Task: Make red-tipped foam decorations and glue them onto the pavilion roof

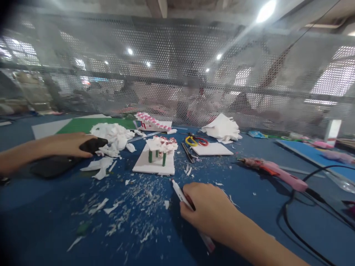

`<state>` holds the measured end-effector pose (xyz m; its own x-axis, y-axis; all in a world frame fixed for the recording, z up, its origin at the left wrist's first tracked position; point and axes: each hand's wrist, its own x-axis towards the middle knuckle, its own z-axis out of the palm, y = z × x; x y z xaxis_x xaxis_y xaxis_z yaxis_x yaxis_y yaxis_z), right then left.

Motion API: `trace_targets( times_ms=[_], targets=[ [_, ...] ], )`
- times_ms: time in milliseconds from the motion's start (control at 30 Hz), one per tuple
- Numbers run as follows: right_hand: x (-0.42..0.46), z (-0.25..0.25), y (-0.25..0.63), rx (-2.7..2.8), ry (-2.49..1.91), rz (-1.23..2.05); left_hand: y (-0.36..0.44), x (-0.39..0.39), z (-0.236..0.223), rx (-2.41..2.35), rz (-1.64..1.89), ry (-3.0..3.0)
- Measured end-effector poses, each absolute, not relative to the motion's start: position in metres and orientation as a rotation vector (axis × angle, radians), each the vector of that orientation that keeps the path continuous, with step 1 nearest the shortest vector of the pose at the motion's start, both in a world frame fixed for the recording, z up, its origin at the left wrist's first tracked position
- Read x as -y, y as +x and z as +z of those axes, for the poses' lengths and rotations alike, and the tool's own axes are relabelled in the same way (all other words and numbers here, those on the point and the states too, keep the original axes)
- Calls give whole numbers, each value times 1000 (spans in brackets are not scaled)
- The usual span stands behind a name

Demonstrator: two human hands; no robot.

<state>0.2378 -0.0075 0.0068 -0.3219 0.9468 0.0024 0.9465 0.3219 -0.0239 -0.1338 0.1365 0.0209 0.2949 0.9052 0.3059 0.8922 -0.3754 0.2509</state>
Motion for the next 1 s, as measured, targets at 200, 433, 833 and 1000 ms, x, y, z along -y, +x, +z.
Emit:
trace_targets(
  times_ms=[200,433,833,1000],
  targets=[
    [9,9,236,2561,-1825,22,-137,-133,9,-1993,393,2437],
    [11,7,238,2563,-1837,53,-134,-127,16,-1923,410,2356],
    [6,7,237,2573,-1862,81,-130,-112,72,-1890,752,2345],
    [7,7,236,2584,-1853,61,-105,-95,87,-1755,874,2447]
  ],
)
